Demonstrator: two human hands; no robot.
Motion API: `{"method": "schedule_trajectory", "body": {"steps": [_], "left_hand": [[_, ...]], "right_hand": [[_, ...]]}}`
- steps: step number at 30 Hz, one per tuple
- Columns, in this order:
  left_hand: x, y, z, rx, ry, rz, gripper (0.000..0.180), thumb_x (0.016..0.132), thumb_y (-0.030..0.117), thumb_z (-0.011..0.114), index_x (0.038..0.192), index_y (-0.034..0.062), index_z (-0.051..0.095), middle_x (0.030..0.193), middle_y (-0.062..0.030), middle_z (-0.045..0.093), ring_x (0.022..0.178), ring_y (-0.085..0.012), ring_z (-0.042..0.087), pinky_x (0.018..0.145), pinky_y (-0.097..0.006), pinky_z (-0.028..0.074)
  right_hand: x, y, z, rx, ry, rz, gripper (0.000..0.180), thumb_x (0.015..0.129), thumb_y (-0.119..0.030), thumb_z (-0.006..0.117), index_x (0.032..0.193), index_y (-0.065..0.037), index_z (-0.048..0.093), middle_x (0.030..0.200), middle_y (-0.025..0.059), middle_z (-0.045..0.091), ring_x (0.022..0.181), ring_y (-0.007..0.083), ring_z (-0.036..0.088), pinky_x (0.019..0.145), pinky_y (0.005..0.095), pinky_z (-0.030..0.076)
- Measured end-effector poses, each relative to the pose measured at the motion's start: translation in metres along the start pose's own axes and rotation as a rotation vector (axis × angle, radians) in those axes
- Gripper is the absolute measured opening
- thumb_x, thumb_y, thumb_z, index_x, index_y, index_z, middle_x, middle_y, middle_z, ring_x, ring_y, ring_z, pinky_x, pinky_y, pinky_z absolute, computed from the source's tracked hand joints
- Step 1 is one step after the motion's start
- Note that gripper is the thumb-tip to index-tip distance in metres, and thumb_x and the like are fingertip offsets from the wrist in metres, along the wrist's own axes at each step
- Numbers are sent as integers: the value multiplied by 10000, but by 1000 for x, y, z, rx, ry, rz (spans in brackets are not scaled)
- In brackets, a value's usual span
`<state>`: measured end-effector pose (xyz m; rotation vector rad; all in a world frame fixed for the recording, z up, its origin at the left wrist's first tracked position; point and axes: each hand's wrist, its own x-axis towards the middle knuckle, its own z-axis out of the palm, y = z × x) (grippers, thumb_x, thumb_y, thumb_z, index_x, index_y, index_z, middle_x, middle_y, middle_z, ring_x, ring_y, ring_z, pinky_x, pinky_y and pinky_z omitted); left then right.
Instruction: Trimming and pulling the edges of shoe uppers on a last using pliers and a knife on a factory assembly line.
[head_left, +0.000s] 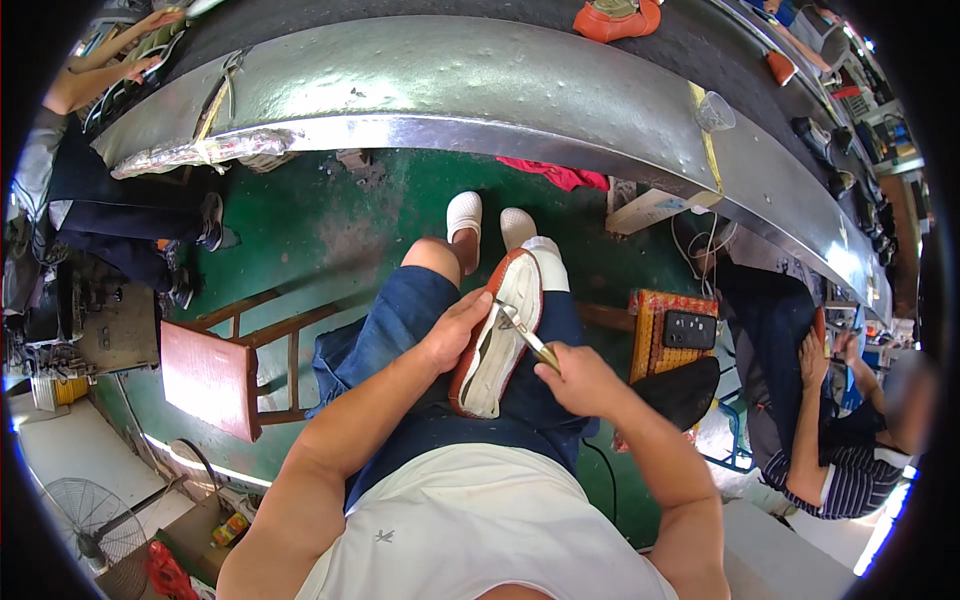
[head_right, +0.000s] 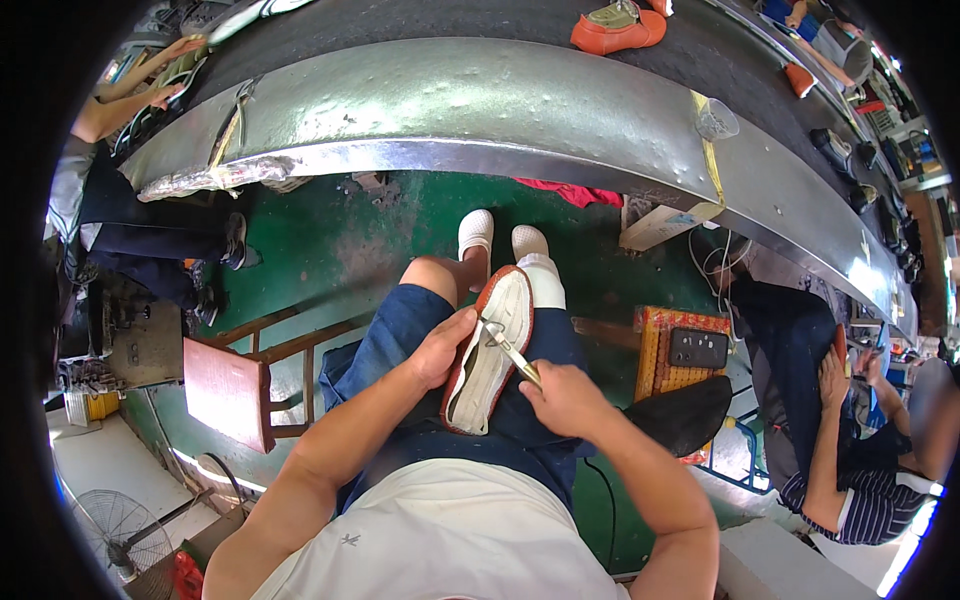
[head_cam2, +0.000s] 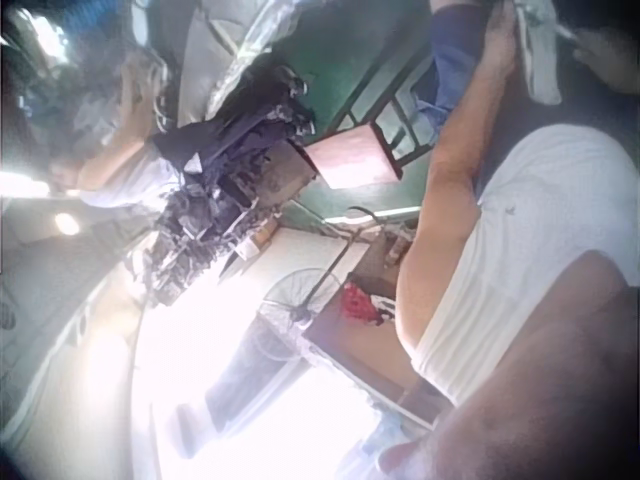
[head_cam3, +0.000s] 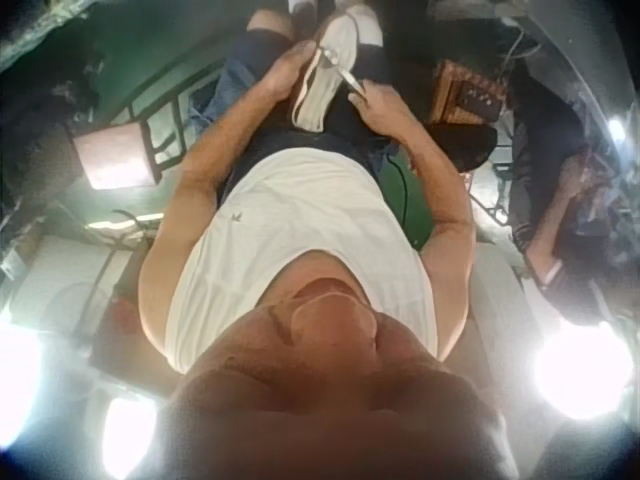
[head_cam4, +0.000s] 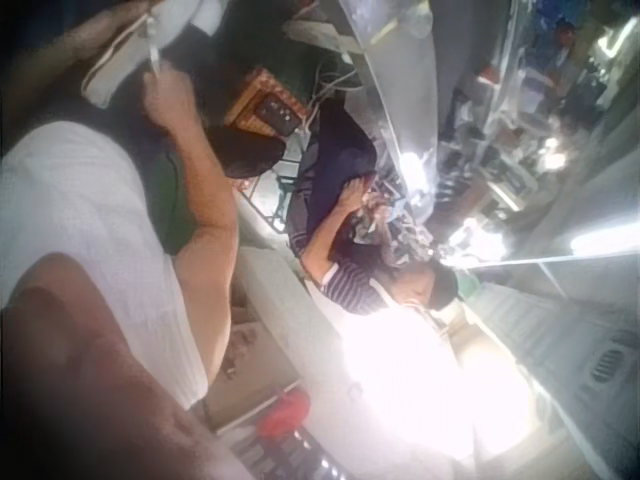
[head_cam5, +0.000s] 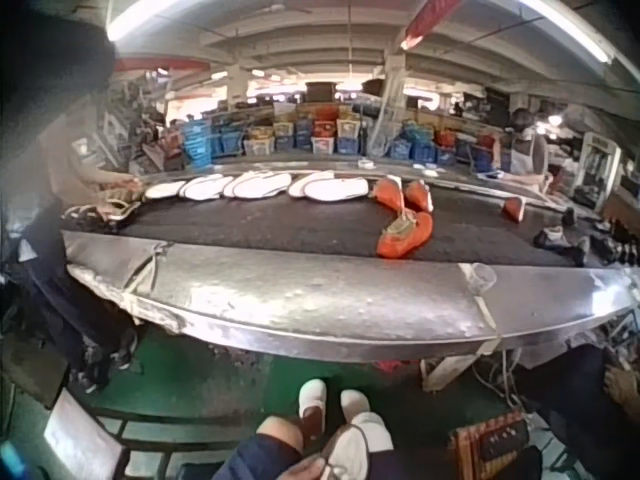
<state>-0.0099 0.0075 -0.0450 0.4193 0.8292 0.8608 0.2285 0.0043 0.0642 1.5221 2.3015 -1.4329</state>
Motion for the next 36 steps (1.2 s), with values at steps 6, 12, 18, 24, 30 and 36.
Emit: {"method": "schedule_trajectory", "body": {"steps": [6, 12, 18, 24, 30, 36], "left_hand": [[3, 4, 3, 99, 80, -20, 577, 1015, 323, 682, 1472, 32, 484, 1287, -71, 640, 1132, -144, 613, 993, -329, 514], [9, 11, 17, 161, 70, -83, 627, 957, 284, 760, 1463, 32, 490, 1239, -77, 671, 1096, -163, 649, 975, -348, 537], [13, 21, 38, 316, 195, -129, 610, 924, 234, 742, 1439, 7, 507, 1228, -145, 673, 1071, -223, 671, 957, -367, 536], [14, 22, 45, 630, 255, -119, 668, 872, 302, 752, 1407, -20, 515, 1210, -187, 668, 1073, -260, 671, 955, -374, 527], [11, 32, 47, 762, 222, -209, 706, 852, 268, 787, 1408, -39, 479, 1222, -153, 638, 1084, -218, 644, 958, -355, 525], [17, 34, 34, 653, 148, -291, 708, 872, 241, 803, 1424, -21, 444, 1256, -149, 635, 1115, -225, 653, 988, -380, 531]], "right_hand": [[0, 11, 84, 596, 152, 254, 246, 993, -231, 625, 1104, -15, 664, 791, 79, 694, 718, 186, 667, 658, 322, 527], [-10, 66, 61, 1376, -275, 237, 317, 1028, -227, 613, 1238, 10, 612, 934, 70, 685, 751, 158, 654, 509, 232, 452], [-33, 78, -9, 1005, -326, 310, 413, 1044, -271, 595, 1298, 54, 566, 1078, 151, 710, 947, 213, 727, 628, 299, 606], [9, 29, -21, 306, 78, 78, 418, 1081, -375, 466, 1033, 11, 619, 789, 118, 695, 694, 222, 685, 608, 377, 519], [14, 25, -19, 81, 138, -88, 408, 1068, -324, 479, 885, 18, 603, 713, 120, 668, 651, 256, 677, 645, 387, 528], [-14, 21, -32, 354, -57, 221, 285, 1012, -258, 585, 924, 9, 629, 703, 94, 662, 613, 213, 635, 629, 348, 510]]}}
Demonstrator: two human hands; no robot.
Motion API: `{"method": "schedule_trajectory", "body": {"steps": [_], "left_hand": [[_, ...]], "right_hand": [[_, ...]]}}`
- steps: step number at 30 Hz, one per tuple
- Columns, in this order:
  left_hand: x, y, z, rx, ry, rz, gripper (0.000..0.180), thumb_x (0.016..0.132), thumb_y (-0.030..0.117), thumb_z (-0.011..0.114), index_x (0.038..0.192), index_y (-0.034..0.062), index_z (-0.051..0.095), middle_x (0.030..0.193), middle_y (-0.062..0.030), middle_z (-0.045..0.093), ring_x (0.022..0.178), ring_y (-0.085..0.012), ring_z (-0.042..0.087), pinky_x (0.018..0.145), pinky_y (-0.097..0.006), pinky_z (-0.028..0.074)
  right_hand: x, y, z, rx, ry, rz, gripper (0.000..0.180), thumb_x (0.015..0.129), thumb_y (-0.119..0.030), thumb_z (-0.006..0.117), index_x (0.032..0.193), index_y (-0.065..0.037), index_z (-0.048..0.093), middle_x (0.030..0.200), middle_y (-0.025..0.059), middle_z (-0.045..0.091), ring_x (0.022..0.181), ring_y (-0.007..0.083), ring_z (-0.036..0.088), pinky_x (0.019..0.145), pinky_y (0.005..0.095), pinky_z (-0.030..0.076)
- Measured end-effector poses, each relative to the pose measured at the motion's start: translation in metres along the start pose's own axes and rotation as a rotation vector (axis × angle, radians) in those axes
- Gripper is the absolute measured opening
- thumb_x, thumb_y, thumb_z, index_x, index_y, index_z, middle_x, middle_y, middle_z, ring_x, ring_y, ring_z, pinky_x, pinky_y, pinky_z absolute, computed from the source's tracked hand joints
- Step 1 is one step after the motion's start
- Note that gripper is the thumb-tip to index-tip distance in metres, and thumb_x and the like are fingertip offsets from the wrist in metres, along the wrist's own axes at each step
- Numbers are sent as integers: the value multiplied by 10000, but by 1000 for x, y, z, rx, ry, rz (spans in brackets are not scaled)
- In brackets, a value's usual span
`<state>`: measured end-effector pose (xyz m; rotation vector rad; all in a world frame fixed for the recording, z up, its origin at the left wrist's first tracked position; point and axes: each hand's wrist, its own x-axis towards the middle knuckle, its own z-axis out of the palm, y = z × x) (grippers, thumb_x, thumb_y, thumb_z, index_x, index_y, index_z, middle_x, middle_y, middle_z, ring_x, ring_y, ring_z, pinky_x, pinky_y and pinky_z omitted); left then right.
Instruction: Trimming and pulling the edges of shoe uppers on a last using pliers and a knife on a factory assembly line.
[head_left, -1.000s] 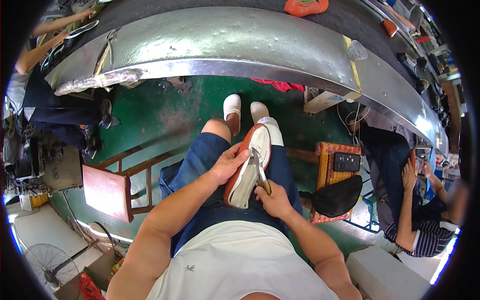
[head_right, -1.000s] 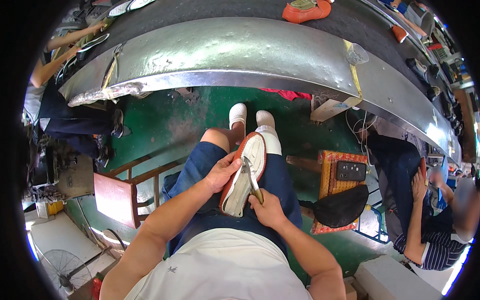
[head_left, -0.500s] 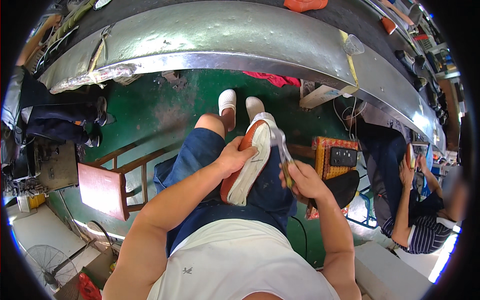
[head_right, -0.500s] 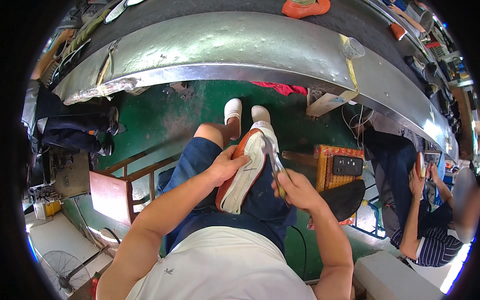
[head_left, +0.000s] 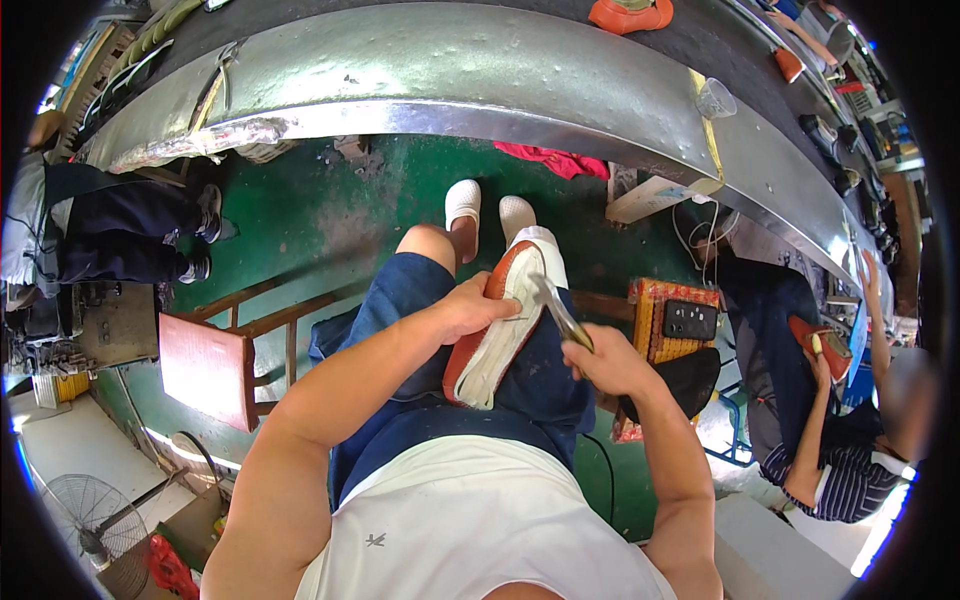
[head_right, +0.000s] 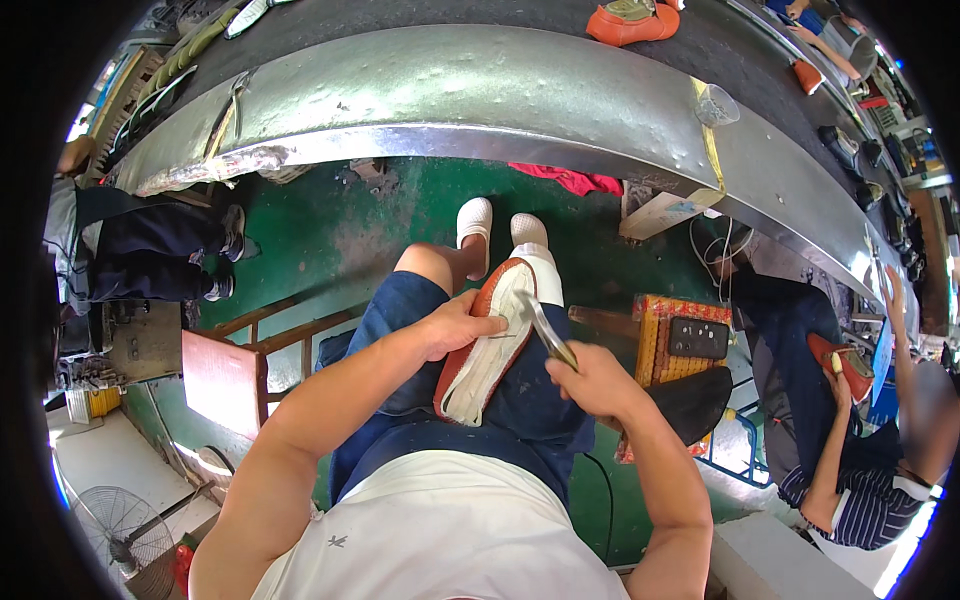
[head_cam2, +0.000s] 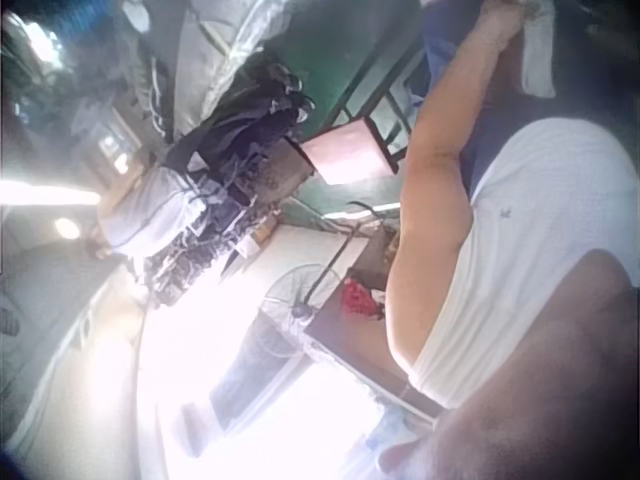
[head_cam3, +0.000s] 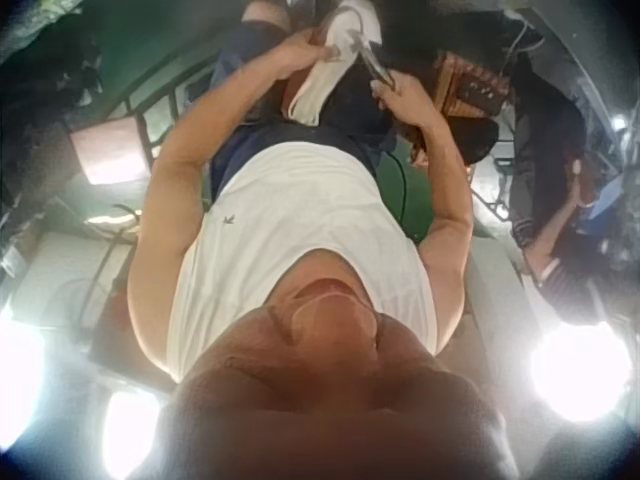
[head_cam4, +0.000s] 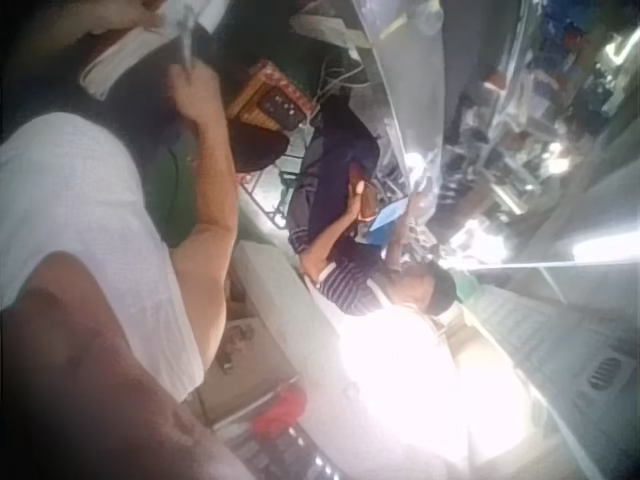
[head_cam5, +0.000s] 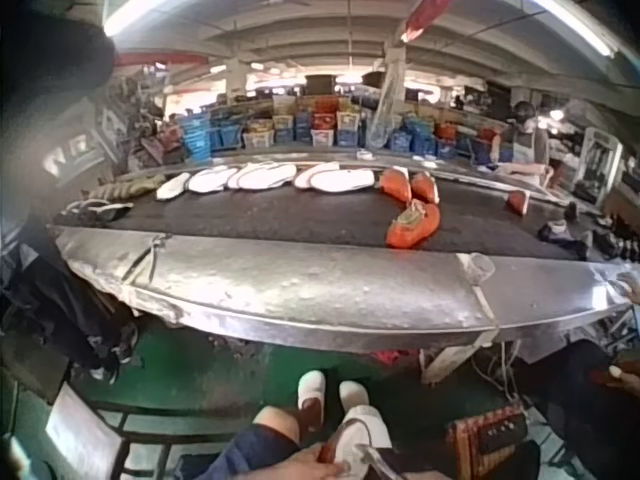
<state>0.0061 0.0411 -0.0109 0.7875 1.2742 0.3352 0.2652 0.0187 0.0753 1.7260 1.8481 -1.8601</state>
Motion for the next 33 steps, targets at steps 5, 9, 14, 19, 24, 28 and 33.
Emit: {"method": "schedule_trajectory", "body": {"steps": [5, 9, 14, 19, 24, 28, 33], "left_hand": [[3, 8, -6, -168, -131, -78, 733, 894, 241, 812, 1463, 10, 411, 1313, -126, 628, 1192, -220, 631, 1043, -405, 512], [9, -1, -6, -142, -138, -67, 743, 899, 243, 809, 1477, 16, 400, 1342, -122, 615, 1213, -220, 616, 1063, -408, 495], [12, -10, -9, -159, -138, -11, 705, 901, 261, 797, 1446, 3, 431, 1307, -136, 629, 1172, -234, 632, 1034, -404, 504], [4, -16, -4, -7, -77, 15, 736, 912, 268, 775, 1482, 1, 394, 1332, -155, 608, 1201, -248, 615, 1052, -392, 482], [-22, -38, -3, -86, -244, 246, 1003, 928, 208, 751, 1652, 107, 65, 1575, -149, 388, 1423, -245, 422, 1205, -364, 315], [-26, -34, 8, -260, -177, 171, 965, 930, 135, 732, 1656, 157, 97, 1581, -123, 383, 1448, -232, 388, 1210, -370, 309], [-26, -52, 17, -90, -50, 309, 924, 932, 204, 731, 1641, 117, 144, 1578, -192, 374, 1471, -289, 358, 1211, -392, 300]], "right_hand": [[-28, 12, 17, -260, -136, -168, 278, 954, -184, 645, 1127, 34, 645, 882, 176, 709, 758, 339, 680, 745, 402, 546], [-27, 5, 46, -609, 189, -523, 447, 948, -172, 658, 1308, 65, 542, 1149, 211, 684, 948, 407, 688, 821, 457, 562], [-5, 32, 63, -399, 180, -440, 326, 938, -213, 691, 1187, -23, 603, 974, 173, 669, 874, 382, 677, 781, 470, 539], [-25, 48, 70, -308, 138, -260, 258, 949, -234, 677, 1084, -21, 623, 937, 205, 669, 870, 421, 666, 772, 490, 525], [-33, 49, 66, -358, 69, -175, 233, 951, -186, 653, 1054, 18, 607, 927, 248, 661, 866, 446, 661, 781, 508, 525], [-50, 42, 84, -590, 210, -305, 374, 932, -162, 669, 1230, 32, 549, 1055, 231, 669, 865, 442, 679, 776, 500, 539], [-51, 43, 73, -531, 16, -198, 287, 959, -154, 652, 1197, 3, 616, 975, 176, 703, 864, 365, 701, 735, 441, 556]]}}
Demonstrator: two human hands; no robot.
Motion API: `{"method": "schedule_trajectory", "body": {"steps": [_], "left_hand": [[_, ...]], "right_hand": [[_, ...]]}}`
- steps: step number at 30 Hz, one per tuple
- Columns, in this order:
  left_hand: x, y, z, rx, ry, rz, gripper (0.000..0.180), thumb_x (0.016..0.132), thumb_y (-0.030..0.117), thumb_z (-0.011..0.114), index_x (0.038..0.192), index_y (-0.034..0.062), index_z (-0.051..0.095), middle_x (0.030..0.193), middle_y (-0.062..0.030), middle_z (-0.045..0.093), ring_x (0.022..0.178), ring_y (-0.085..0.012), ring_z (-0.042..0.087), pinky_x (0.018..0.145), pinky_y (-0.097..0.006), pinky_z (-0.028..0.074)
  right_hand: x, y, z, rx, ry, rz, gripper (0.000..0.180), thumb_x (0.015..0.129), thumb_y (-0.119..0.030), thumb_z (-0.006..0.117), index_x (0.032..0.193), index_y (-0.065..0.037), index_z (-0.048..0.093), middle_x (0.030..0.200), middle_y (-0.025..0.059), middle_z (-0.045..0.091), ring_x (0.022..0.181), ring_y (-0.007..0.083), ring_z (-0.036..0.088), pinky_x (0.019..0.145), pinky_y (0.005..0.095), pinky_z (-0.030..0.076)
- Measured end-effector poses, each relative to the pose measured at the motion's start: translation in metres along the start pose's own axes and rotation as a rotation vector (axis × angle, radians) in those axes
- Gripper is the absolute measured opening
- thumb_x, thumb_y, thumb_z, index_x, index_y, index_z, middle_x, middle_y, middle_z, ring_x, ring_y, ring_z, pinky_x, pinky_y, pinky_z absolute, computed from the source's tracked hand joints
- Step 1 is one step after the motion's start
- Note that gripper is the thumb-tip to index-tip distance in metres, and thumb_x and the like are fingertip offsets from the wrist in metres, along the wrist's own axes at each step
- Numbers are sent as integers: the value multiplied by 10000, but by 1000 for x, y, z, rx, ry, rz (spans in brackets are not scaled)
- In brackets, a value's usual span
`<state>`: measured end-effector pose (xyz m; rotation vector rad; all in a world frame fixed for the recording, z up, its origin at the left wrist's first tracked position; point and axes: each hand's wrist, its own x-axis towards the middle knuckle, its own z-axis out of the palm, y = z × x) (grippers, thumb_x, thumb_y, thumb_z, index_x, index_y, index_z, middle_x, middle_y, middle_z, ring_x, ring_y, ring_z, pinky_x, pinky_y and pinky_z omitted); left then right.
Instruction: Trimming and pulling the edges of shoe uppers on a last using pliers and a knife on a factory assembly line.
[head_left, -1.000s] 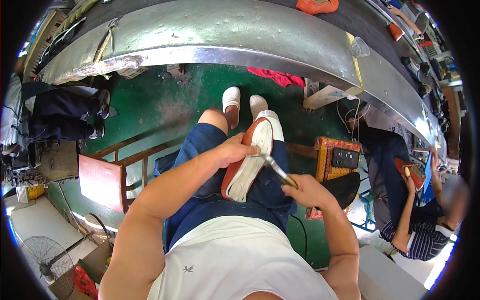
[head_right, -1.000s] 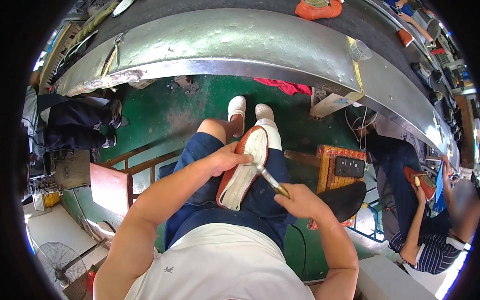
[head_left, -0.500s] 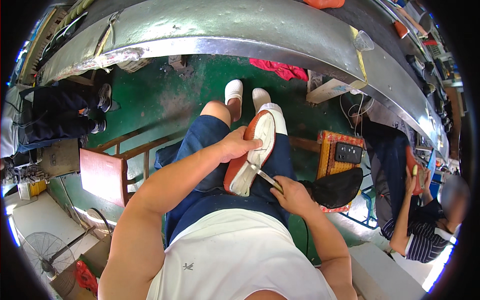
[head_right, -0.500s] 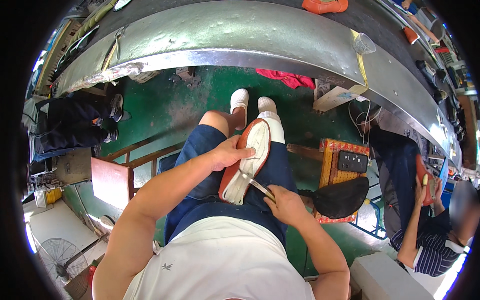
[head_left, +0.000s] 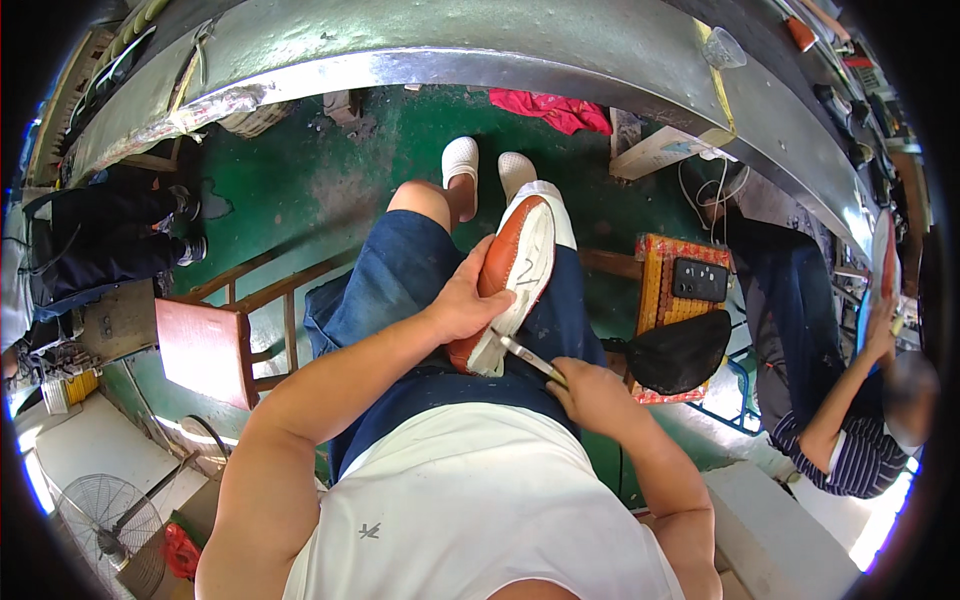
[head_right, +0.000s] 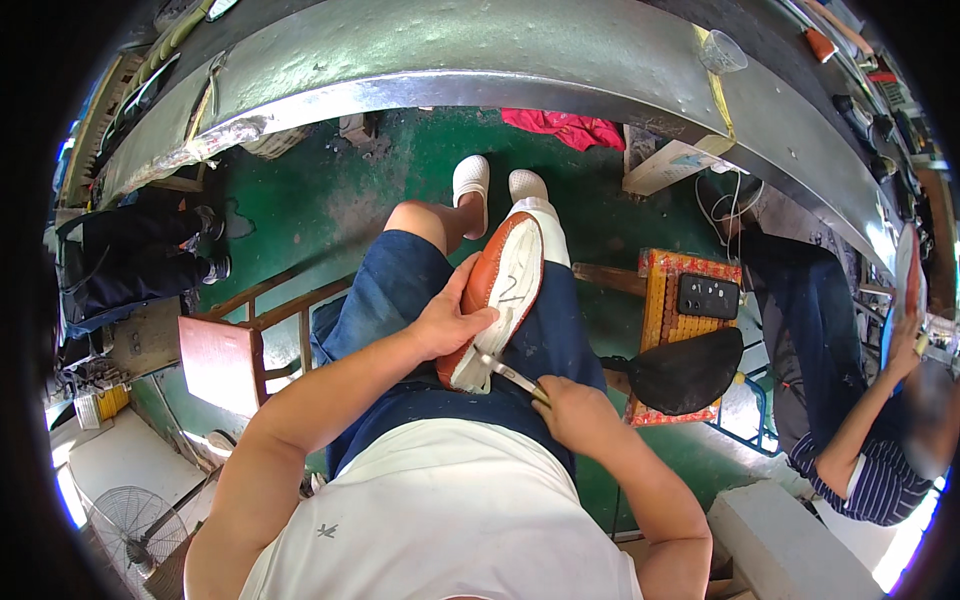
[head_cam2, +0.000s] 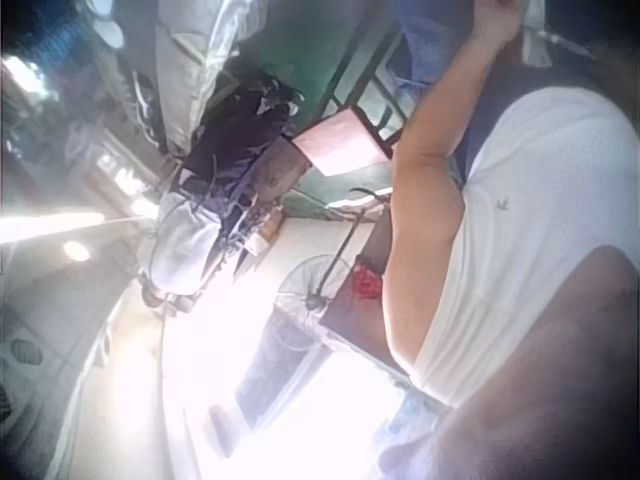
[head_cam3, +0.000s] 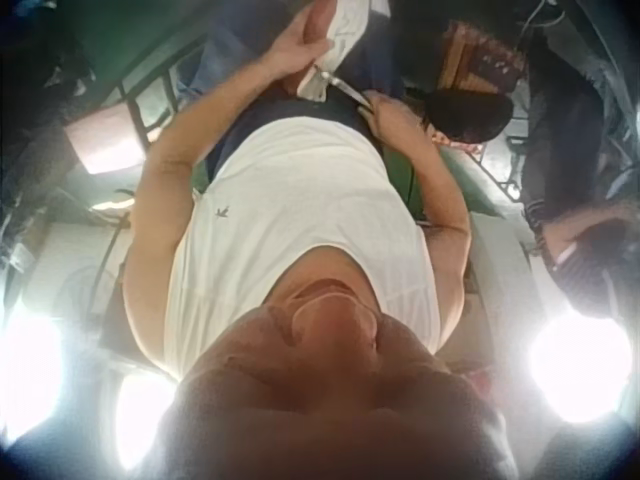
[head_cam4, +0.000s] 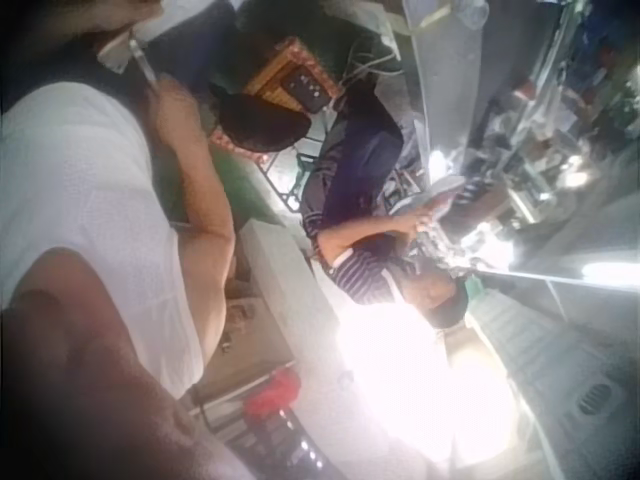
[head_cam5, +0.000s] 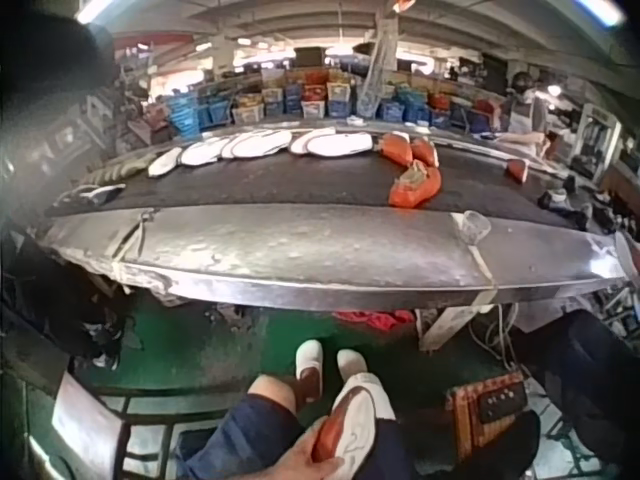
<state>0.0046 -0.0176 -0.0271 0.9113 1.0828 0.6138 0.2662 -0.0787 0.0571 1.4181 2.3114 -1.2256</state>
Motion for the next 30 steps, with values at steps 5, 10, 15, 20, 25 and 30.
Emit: {"method": "schedule_trajectory", "body": {"steps": [5, 10, 15, 20, 25, 30], "left_hand": [[-36, -33, -4, 432, 49, 178, 927, 988, 331, 649, 1650, 84, 49, 1666, -253, 133, 1559, -379, 140, 1256, -419, 167], [-38, -39, -3, 171, 16, 44, 947, 1007, 135, 624, 1655, 106, -66, 1708, -144, 60, 1543, -238, 193, 1239, -340, 205], [-37, -41, -2, 259, 69, 60, 987, 982, 62, 639, 1660, 146, -73, 1691, -138, 162, 1507, -209, 278, 1217, -320, 260], [-46, -12, -16, 174, -131, -83, 1150, 884, 171, 744, 1642, 95, -118, 1708, -206, 36, 1578, -314, 119, 1249, -351, 199], [-47, -9, -18, 168, -178, -41, 1277, 856, 115, 798, 1623, 162, -223, 1697, -163, 147, 1532, -229, 234, 1234, -336, 213], [-40, -4, -20, -19, -183, -36, 1244, 835, 76, 799, 1644, 122, -145, 1689, -155, 179, 1539, -218, 219, 1245, -342, 180]], "right_hand": [[35, 54, -12, 757, -568, 157, 258, 994, -191, 655, 1184, -16, 665, 914, 8, 714, 816, 94, 655, 643, 305, 537], [24, 26, -57, 685, -618, 270, 277, 1025, -238, 596, 1163, -8, 665, 927, 51, 708, 808, 122, 663, 600, 311, 528], [44, 6, -15, 367, 128, 1, 327, 1070, -299, 505, 1034, 18, 578, 900, 221, 672, 864, 424, 663, 784, 506, 509], [34, -19, -28, 327, 182, -62, 360, 1053, -331, 525, 1090, 21, 590, 1015, 272, 676, 956, 479, 647, 828, 537, 510], [26, -3, 2, 233, 122, -54, 365, 1048, -340, 529, 1147, 3, 605, 1016, 255, 680, 960, 467, 653, 838, 531, 517], [20, 14, 12, 227, 167, 54, 349, 1053, -331, 516, 1096, 2, 612, 959, 236, 684, 934, 472, 651, 824, 534, 518]]}}
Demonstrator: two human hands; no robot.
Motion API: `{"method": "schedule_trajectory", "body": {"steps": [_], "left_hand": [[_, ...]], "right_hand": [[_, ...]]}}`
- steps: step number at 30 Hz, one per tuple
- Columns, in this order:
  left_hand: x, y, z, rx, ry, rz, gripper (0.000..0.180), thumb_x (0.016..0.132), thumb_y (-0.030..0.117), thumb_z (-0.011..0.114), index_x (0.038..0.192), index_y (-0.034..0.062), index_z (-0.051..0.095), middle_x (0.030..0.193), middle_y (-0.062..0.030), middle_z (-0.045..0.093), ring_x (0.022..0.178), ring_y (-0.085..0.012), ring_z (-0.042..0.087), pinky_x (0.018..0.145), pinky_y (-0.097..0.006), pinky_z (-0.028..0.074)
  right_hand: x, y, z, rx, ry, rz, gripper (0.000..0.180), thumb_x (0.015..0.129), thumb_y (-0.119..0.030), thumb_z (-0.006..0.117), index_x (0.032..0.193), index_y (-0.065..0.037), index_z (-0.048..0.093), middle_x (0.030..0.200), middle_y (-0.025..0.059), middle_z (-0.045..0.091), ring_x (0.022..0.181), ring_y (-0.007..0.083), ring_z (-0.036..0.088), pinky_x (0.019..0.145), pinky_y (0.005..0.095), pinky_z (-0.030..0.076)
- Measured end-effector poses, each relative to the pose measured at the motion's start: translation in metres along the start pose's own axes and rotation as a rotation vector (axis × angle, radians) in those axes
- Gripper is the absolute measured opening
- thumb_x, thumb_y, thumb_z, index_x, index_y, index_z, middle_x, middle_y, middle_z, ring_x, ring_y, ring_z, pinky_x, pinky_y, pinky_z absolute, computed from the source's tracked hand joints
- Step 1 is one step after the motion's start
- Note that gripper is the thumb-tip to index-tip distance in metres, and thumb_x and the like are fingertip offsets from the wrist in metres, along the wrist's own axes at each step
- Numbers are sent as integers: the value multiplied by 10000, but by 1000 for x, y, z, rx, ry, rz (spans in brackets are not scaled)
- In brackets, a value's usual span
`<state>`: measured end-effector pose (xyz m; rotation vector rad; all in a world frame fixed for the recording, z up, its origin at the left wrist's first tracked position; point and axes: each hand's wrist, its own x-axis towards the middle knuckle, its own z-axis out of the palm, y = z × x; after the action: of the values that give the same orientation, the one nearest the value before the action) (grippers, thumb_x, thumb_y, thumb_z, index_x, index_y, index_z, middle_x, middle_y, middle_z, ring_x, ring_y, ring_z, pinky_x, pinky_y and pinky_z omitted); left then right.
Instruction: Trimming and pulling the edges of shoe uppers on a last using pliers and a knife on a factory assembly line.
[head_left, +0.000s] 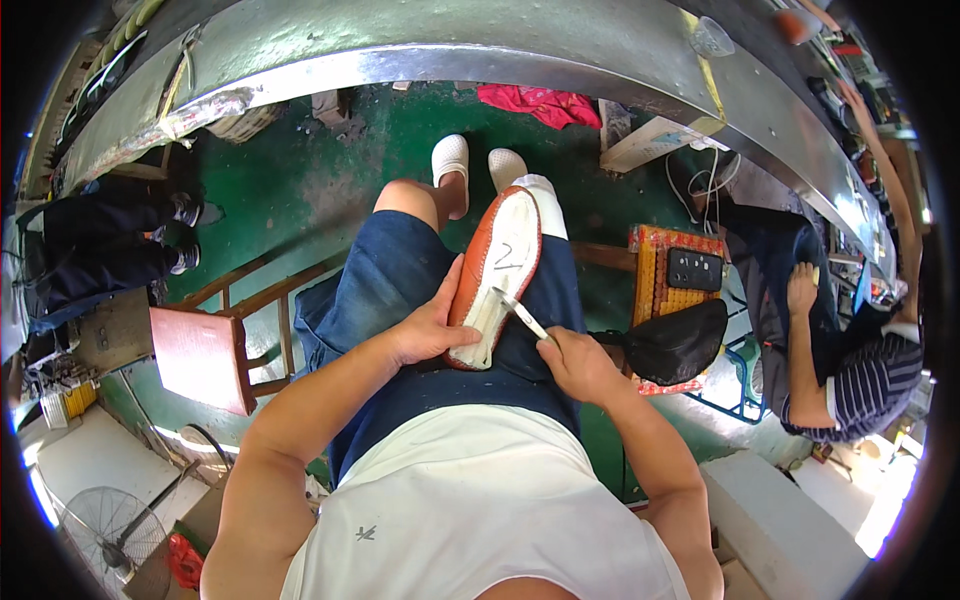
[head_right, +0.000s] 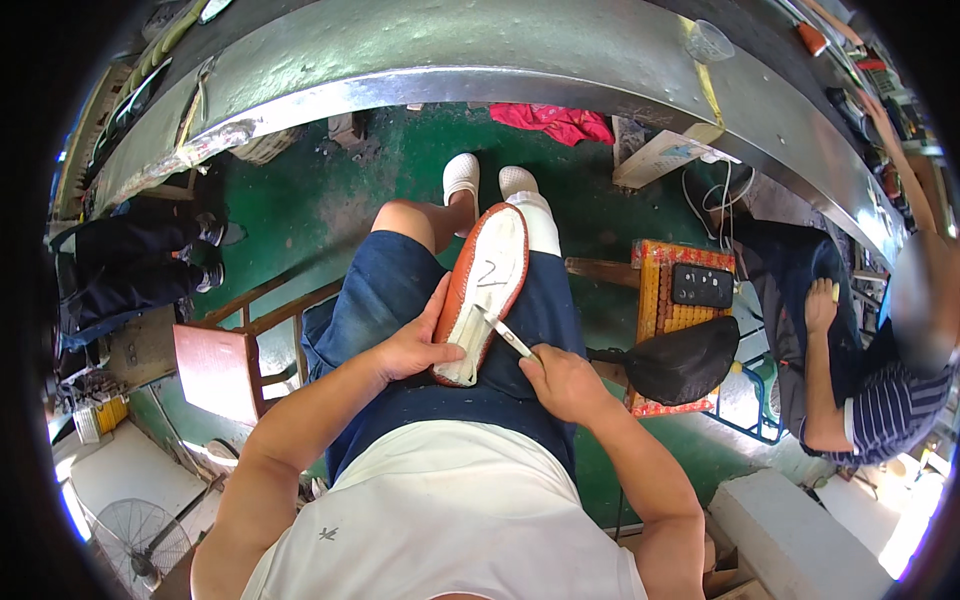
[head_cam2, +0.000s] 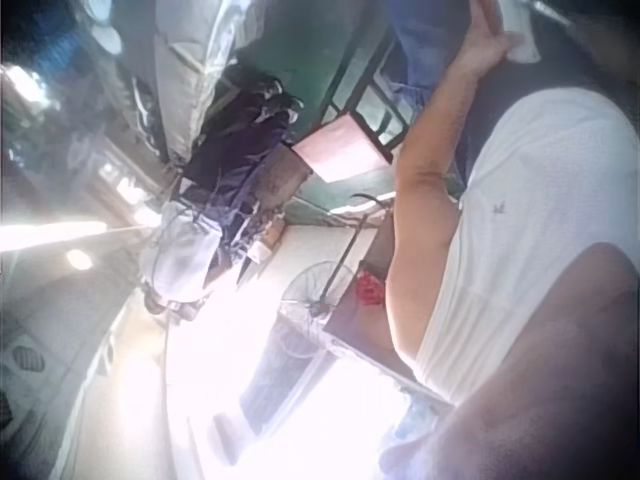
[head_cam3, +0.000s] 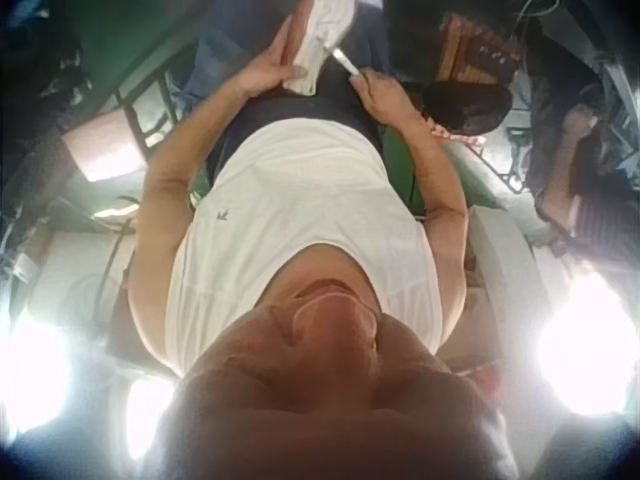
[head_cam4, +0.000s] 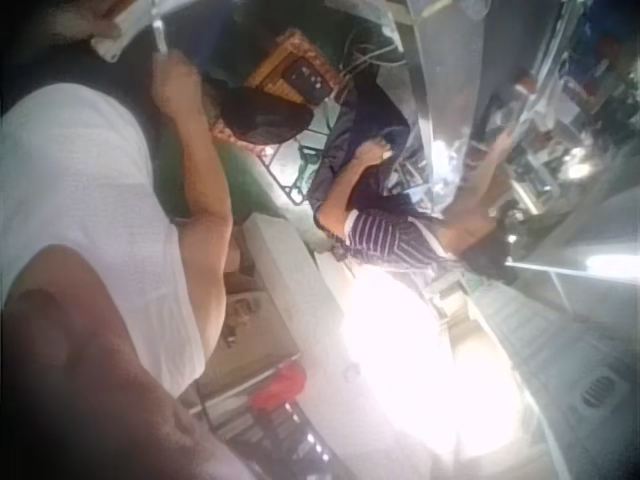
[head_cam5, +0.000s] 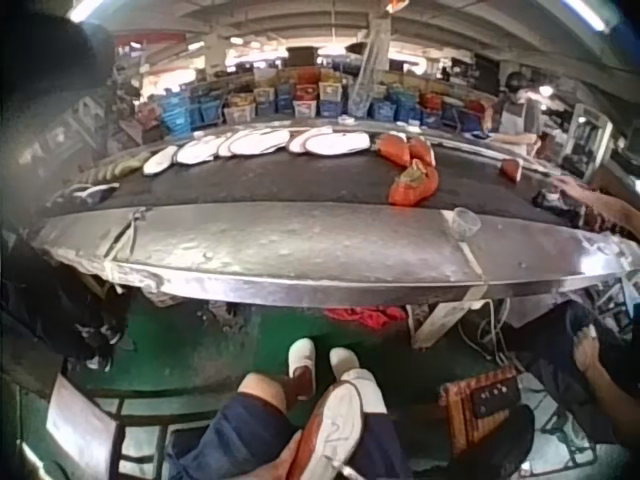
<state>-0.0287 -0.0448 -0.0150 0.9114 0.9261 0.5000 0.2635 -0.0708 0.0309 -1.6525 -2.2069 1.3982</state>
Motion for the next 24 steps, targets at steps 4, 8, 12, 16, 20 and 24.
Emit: {"method": "schedule_trajectory", "body": {"steps": [4, 8, 12, 16, 20, 24], "left_hand": [[-4, 5, -3, -199, 52, 35, 1147, 833, 15, 763, 1659, 82, -30, 1638, -158, 314, 1478, -226, 369, 1215, -342, 284], [-21, 57, 2, -660, -47, 131, 992, 875, 29, 730, 1659, 86, 124, 1587, -115, 416, 1422, -231, 473, 1162, -385, 407], [-25, 119, 5, -907, -323, 393, 808, 975, 251, 685, 1626, 83, 236, 1557, -121, 458, 1408, -260, 500, 1130, -425, 451], [18, 153, -21, -813, 50, 201, 640, 1071, 475, 438, 1532, 33, 401, 1439, -223, 558, 1288, -357, 598, 1019, -508, 542], [36, 172, -9, -891, -195, 292, 806, 1000, 737, 333, 1540, 146, 426, 1405, -214, 585, 1272, -429, 588, 977, -610, 532], [33, 177, 5, -916, -126, 285, 724, 1033, 677, 342, 1475, 117, 461, 1290, -144, 640, 1134, -366, 670, 910, -529, 566]], "right_hand": [[1, 7, -3, 298, 6, -21, 377, 1086, -318, 455, 1020, 15, 618, 794, 162, 676, 754, 327, 690, 739, 433, 538], [-11, 28, 10, 506, 126, 127, 439, 1106, -342, 409, 966, 13, 627, 751, 106, 663, 725, 214, 680, 719, 374, 538], [-4, 20, 5, 284, 16, 110, 413, 1081, -348, 464, 987, 11, 644, 816, 156, 716, 752, 281, 721, 720, 394, 556], [-3, -19, -11, -436, -17, -85, 403, 991, -430, 612, 1040, -38, 687, 873, 157, 717, 830, 337, 731, 763, 437, 582], [-4, -38, -18, -399, 260, -277, 438, 907, -396, 736, 1155, -37, 691, 1111, 163, 667, 1004, 346, 692, 816, 437, 588], [15, -63, -60, -232, 487, -494, 427, 857, -271, 805, 1186, -30, 681, 1164, 160, 629, 987, 336, 677, 806, 422, 582]]}}
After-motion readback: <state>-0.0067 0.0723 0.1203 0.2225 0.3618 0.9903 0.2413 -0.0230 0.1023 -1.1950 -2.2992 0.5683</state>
